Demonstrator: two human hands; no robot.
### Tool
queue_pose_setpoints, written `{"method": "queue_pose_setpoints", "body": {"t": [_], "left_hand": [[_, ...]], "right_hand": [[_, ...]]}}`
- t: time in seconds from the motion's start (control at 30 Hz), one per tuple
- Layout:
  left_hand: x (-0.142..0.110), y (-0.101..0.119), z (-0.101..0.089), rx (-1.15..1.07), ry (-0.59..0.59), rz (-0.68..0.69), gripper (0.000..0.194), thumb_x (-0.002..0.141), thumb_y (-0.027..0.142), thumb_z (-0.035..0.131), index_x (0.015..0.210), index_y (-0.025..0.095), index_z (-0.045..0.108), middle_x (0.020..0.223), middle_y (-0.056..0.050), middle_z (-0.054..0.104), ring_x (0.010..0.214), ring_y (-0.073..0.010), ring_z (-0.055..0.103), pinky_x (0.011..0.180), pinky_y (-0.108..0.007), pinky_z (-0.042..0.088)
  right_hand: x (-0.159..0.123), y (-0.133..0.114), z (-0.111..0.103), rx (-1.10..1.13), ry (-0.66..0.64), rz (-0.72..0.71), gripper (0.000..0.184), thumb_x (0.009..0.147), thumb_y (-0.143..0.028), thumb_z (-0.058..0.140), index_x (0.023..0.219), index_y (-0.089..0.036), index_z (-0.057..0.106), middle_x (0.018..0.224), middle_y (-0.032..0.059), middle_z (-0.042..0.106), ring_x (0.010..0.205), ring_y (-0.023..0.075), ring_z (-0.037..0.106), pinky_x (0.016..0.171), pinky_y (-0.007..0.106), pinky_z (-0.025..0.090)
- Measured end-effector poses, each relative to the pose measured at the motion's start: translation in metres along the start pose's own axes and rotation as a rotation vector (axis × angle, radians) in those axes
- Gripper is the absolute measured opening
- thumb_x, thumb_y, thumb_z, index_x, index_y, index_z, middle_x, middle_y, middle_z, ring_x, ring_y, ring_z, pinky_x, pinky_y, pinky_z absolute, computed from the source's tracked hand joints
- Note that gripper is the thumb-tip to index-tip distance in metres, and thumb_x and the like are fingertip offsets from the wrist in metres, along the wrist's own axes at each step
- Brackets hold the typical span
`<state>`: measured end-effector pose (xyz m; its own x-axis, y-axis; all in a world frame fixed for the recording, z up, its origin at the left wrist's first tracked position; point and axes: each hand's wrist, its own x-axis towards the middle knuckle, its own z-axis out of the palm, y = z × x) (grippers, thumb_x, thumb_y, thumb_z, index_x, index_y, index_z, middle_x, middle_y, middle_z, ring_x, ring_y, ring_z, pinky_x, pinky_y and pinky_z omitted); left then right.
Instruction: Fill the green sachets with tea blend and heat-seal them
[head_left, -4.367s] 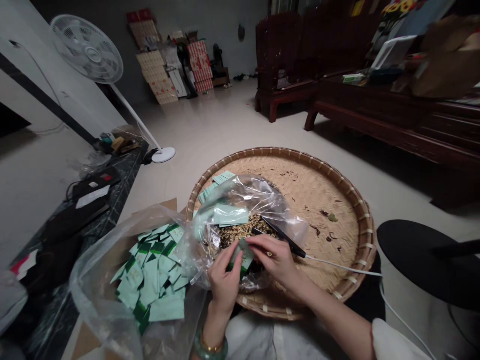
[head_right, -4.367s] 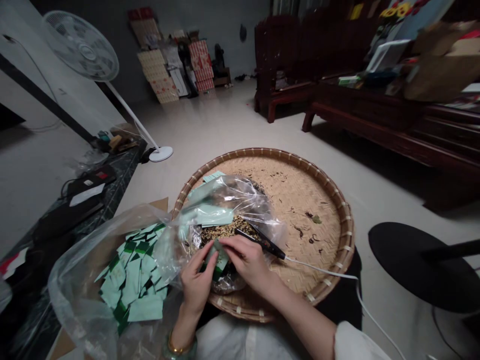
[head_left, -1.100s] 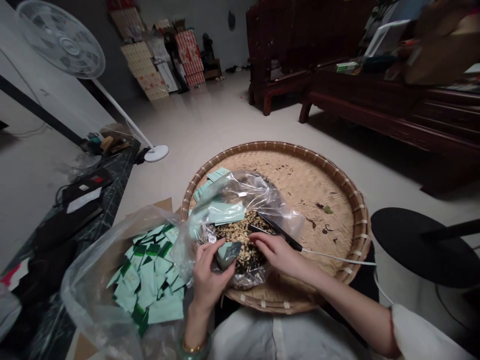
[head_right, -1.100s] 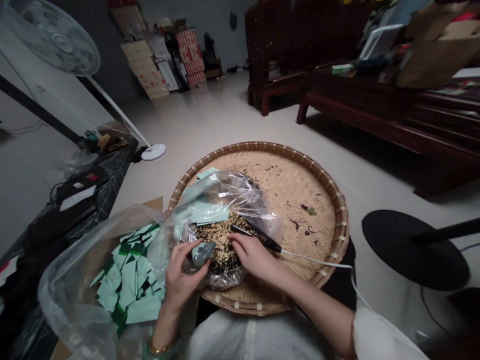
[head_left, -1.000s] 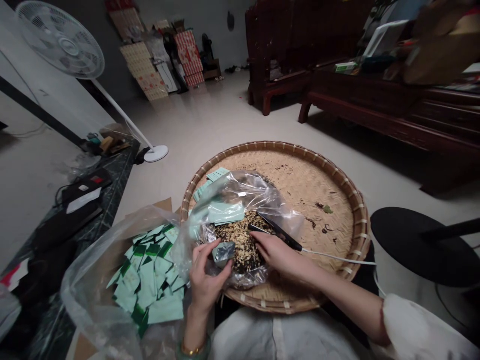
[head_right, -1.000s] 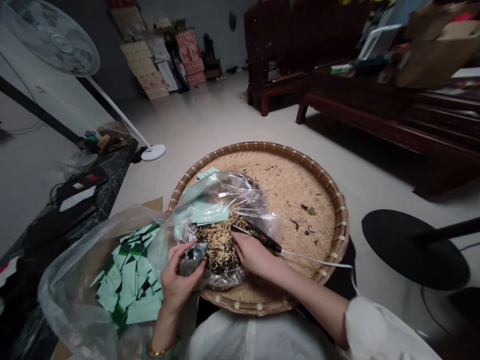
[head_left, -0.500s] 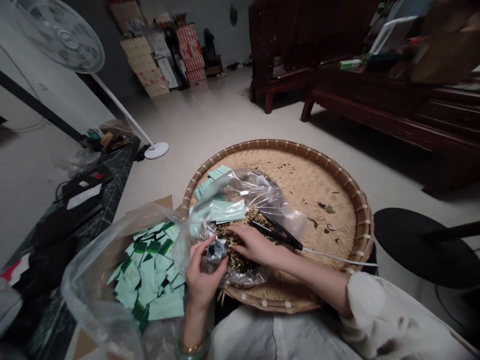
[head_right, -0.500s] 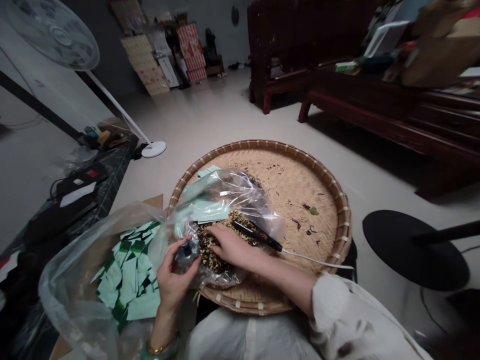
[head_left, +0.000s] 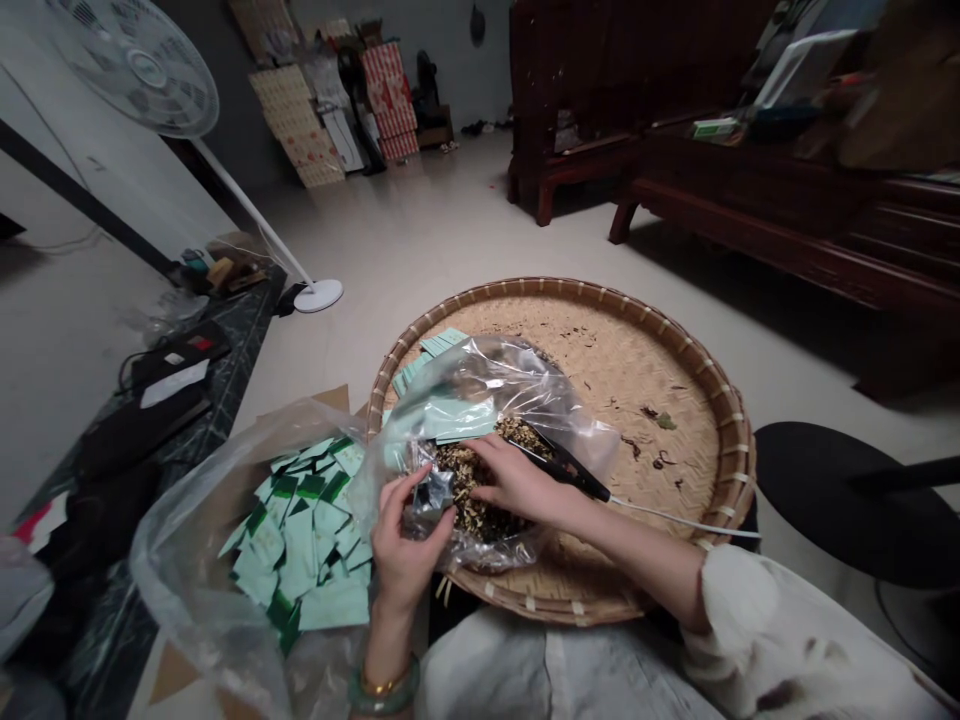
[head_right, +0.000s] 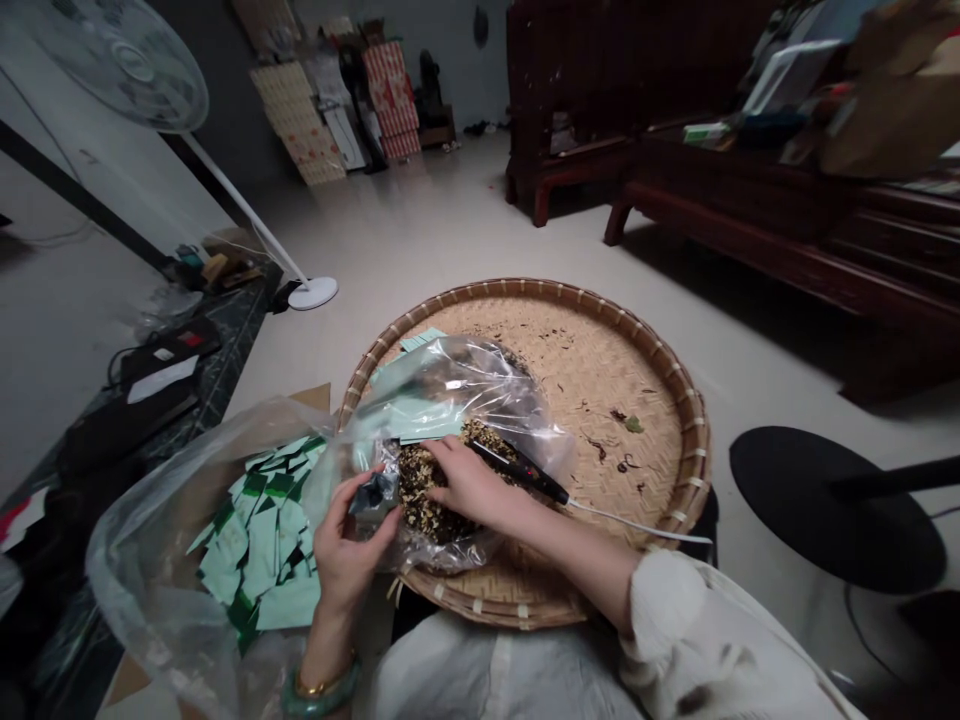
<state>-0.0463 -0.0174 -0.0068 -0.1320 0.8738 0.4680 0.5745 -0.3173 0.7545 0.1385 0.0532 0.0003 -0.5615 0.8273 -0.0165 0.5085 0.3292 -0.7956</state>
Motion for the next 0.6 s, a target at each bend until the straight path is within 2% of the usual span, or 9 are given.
{"method": "queue_pose_setpoints", "body": {"t": [0.13, 0.2, 0.3, 0.37, 0.47, 0.6], "left_hand": [[0.0, 0.001, 0.0, -0.002, -0.007, -0.004, 0.044, 0.075, 0.021, 0.071, 0.117, 0.02, 0.058, 0.111, -0.009, 0.062, 0.103, -0.0223, 0.06, 0.092, -0.038, 0.048], [0.001, 0.002, 0.001, 0.003, -0.01, 0.003, 0.044, 0.075, 0.021, 0.071, 0.117, 0.02, 0.058, 0.11, -0.009, 0.062, 0.103, -0.0225, 0.06, 0.092, -0.038, 0.048], [0.001, 0.003, 0.001, 0.02, -0.014, 0.005, 0.043, 0.075, 0.021, 0.071, 0.116, 0.02, 0.059, 0.109, -0.008, 0.063, 0.102, -0.0224, 0.06, 0.092, -0.038, 0.048], [0.002, 0.002, 0.001, 0.022, -0.012, 0.005, 0.043, 0.075, 0.022, 0.071, 0.116, 0.021, 0.059, 0.109, -0.008, 0.063, 0.102, -0.0223, 0.06, 0.092, -0.038, 0.048], [0.002, 0.0, 0.0, 0.012, -0.011, 0.01, 0.044, 0.075, 0.022, 0.07, 0.117, 0.021, 0.058, 0.111, -0.008, 0.063, 0.103, -0.0227, 0.06, 0.092, -0.038, 0.048], [0.002, 0.0, 0.002, 0.031, -0.015, 0.021, 0.044, 0.075, 0.023, 0.071, 0.117, 0.021, 0.059, 0.11, -0.009, 0.063, 0.102, -0.0231, 0.061, 0.092, -0.039, 0.049]], "right_hand": [[0.002, 0.002, 0.001, -0.012, -0.071, 0.041, 0.088, 0.058, -0.015, 0.083, 0.137, -0.013, 0.043, 0.129, 0.0169, 0.047, 0.121, 0.0308, 0.046, 0.102, 0.042, 0.039], [0.003, 0.003, 0.003, -0.027, -0.085, 0.033, 0.077, 0.062, -0.012, 0.08, 0.132, -0.015, 0.049, 0.123, 0.0145, 0.051, 0.117, 0.0293, 0.05, 0.099, 0.041, 0.042], [0.005, 0.002, 0.004, -0.03, -0.011, -0.017, 0.061, 0.07, -0.006, 0.071, 0.126, -0.019, 0.055, 0.116, 0.0108, 0.056, 0.111, 0.0252, 0.054, 0.098, 0.039, 0.042], [0.005, 0.0, 0.001, -0.04, 0.0, -0.012, 0.067, 0.067, -0.008, 0.074, 0.129, -0.019, 0.052, 0.119, 0.0116, 0.054, 0.113, 0.0255, 0.052, 0.098, 0.039, 0.041], [0.003, -0.002, 0.001, -0.099, -0.067, 0.063, 0.078, 0.062, -0.017, 0.081, 0.133, -0.016, 0.048, 0.121, 0.0144, 0.051, 0.113, 0.0282, 0.051, 0.096, 0.039, 0.042], [0.005, -0.001, 0.009, -0.145, -0.051, 0.023, 0.062, 0.069, -0.015, 0.075, 0.127, -0.013, 0.053, 0.115, 0.0144, 0.056, 0.108, 0.0269, 0.054, 0.092, 0.036, 0.044]]}}
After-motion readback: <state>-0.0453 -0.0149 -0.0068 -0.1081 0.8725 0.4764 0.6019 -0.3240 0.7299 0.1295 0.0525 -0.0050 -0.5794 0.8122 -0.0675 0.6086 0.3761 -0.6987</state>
